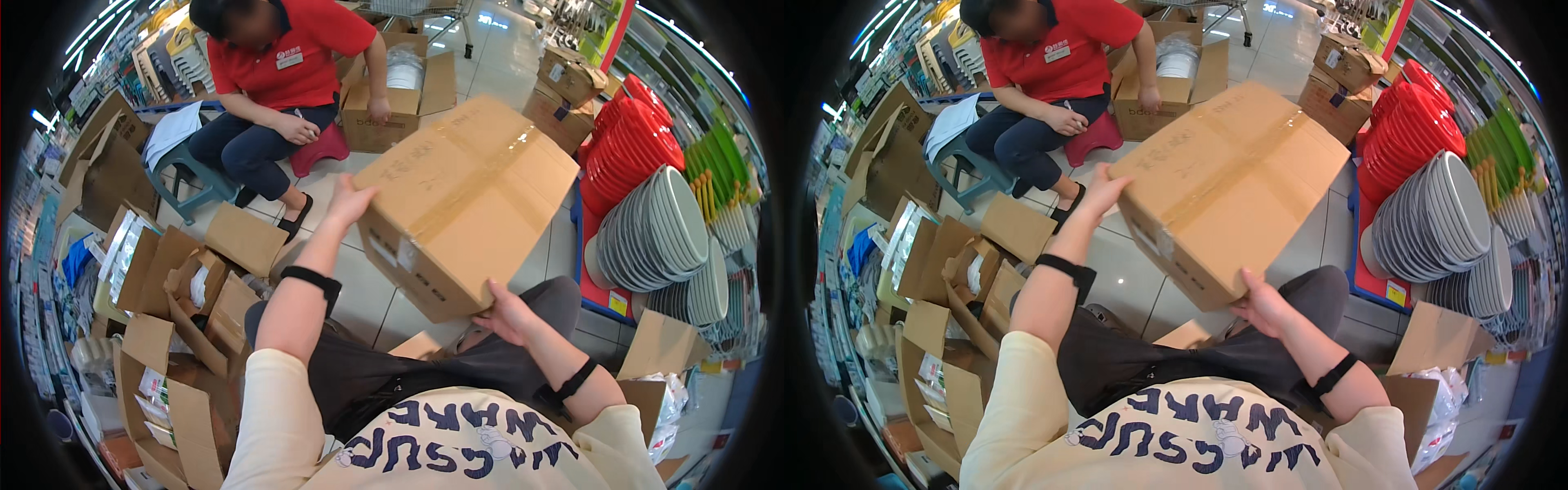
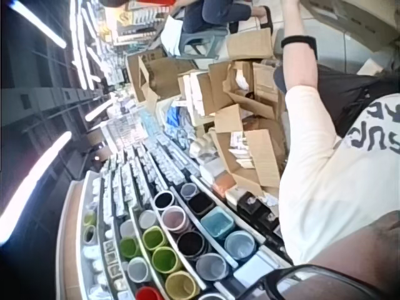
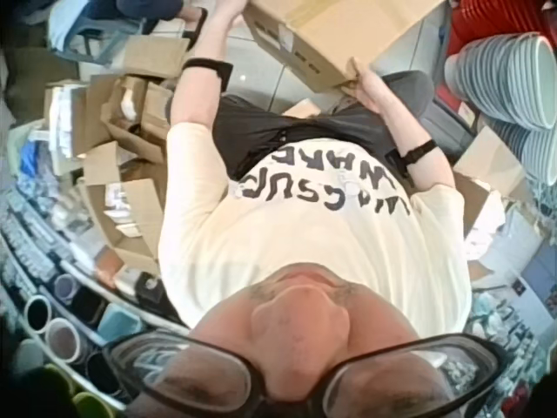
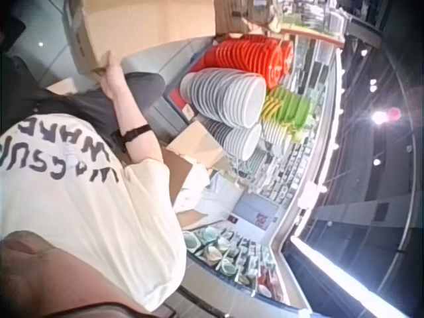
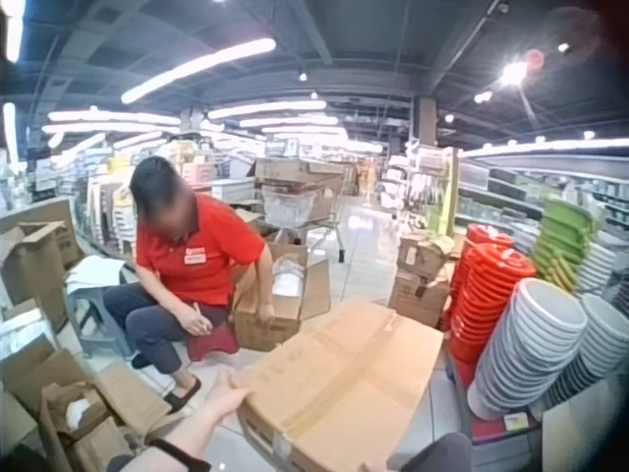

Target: Organizing and checking various plastic containers and retail items in cardboard boxes.

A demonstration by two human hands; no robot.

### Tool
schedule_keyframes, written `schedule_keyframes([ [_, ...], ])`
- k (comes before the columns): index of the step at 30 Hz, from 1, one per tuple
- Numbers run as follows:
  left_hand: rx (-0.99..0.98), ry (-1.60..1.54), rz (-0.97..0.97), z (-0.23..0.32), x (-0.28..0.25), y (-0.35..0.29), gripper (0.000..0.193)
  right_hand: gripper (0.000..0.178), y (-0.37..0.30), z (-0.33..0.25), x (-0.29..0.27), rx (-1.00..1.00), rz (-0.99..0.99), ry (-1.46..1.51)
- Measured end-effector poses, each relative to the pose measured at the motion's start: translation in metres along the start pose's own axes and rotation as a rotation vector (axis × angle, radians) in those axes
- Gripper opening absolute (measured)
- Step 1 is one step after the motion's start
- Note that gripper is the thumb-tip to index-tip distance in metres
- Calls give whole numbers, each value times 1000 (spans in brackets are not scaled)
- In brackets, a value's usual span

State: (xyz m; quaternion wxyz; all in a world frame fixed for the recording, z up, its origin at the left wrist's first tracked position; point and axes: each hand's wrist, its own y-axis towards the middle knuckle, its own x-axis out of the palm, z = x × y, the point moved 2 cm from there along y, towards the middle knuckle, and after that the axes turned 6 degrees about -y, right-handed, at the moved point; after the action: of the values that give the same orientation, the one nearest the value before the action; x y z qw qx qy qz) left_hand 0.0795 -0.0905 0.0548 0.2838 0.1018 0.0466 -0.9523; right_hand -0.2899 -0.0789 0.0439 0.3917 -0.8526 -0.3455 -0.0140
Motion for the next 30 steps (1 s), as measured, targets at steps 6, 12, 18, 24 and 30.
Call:
schedule_keyframes([
  [6, 86, 108, 178, -40, -79, -52, 67, 60, 11, 10, 46, -67, 60, -26],
  [12, 137, 329, 165, -47, -98, -56, 88, 66, 23, -8, 46, -139, 117, -234],
  [18, 219, 273, 325, -54, -86, -67, 91, 67, 15, -5, 44, -198, 142, -282],
  [24, 169, 185, 220, -57, -90, -56, 84, 66, 21, -7, 47, -194, 214, -269],
  [30, 141, 117, 181, -48, -87, -51, 79, 69, 19, -12, 37, -207, 180, -332],
])
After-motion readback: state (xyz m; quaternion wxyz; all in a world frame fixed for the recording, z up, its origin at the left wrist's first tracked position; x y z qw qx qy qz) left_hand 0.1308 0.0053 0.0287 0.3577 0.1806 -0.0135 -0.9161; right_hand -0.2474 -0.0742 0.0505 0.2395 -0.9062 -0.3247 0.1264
